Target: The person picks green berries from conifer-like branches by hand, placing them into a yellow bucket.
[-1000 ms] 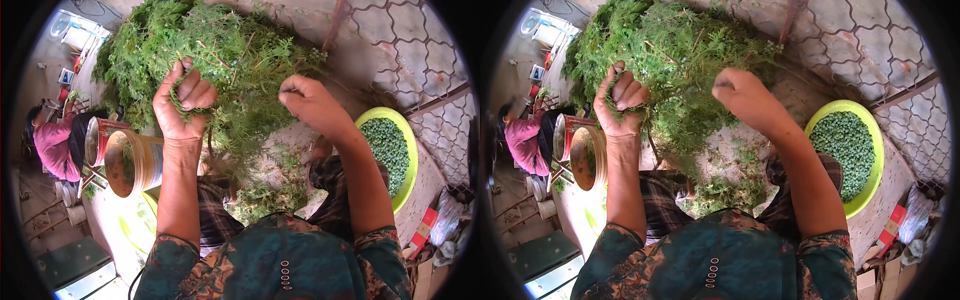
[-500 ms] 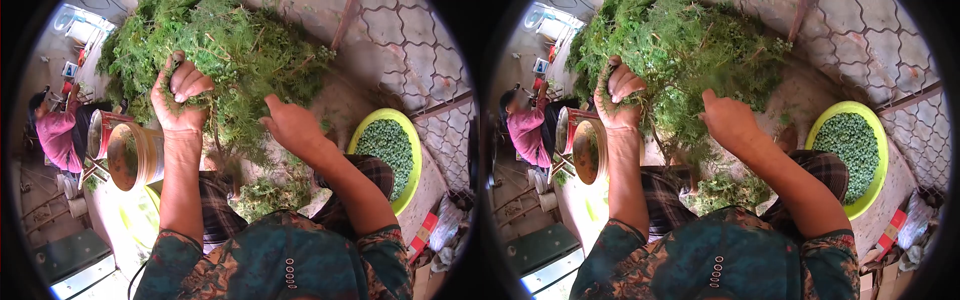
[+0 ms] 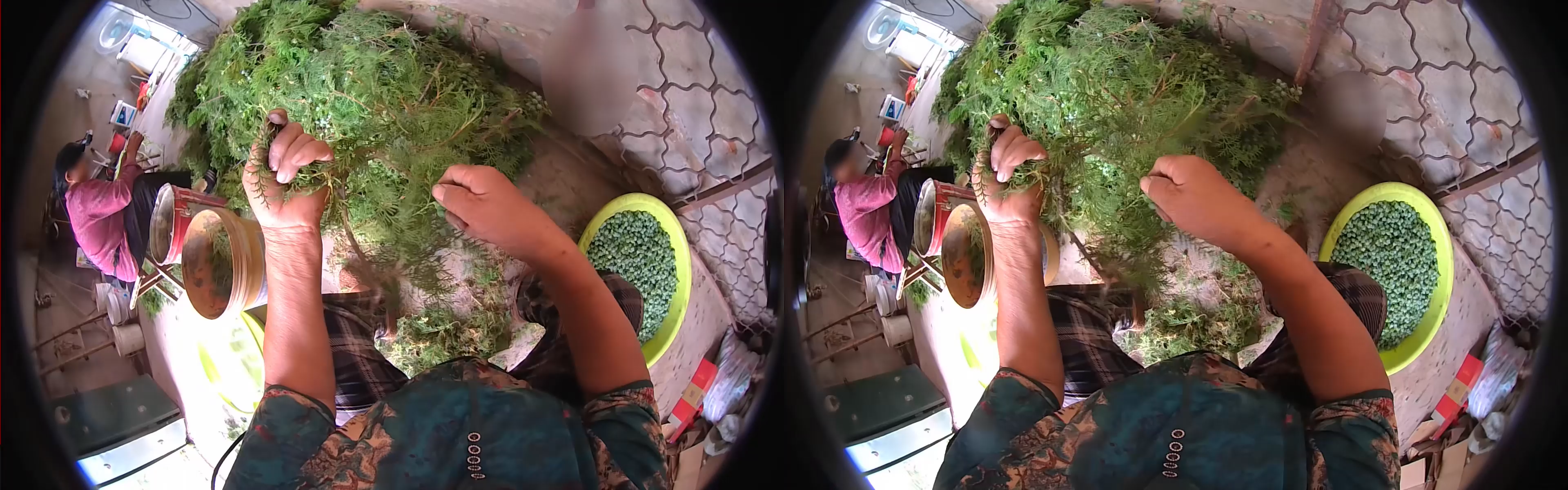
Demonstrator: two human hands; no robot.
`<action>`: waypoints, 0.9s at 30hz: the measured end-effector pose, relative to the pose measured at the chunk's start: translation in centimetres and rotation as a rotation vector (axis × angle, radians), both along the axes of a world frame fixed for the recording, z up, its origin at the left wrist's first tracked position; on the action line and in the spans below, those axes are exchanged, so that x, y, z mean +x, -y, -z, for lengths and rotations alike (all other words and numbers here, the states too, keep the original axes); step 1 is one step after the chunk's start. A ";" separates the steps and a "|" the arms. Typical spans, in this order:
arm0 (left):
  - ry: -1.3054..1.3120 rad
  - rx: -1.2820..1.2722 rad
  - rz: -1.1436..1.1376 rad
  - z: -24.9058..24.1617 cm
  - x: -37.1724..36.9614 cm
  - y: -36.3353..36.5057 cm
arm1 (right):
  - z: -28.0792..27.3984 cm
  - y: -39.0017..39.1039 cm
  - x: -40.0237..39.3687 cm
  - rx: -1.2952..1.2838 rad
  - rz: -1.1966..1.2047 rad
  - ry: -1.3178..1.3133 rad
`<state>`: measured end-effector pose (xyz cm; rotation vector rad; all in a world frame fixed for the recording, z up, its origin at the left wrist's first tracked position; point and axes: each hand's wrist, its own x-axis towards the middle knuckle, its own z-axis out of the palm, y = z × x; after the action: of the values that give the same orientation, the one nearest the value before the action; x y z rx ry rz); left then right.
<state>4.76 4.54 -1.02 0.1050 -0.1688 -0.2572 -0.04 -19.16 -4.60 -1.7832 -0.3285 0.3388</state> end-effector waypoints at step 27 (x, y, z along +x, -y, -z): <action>-0.343 1.166 -0.674 -0.6 0.5 -0.4 | -0.4 3.4 0.4 -0.198 0.203 0.281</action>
<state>5.22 4.93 -0.41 1.2432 0.3811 0.3341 0.35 -22.51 -4.15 -2.0444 -0.3164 -0.0265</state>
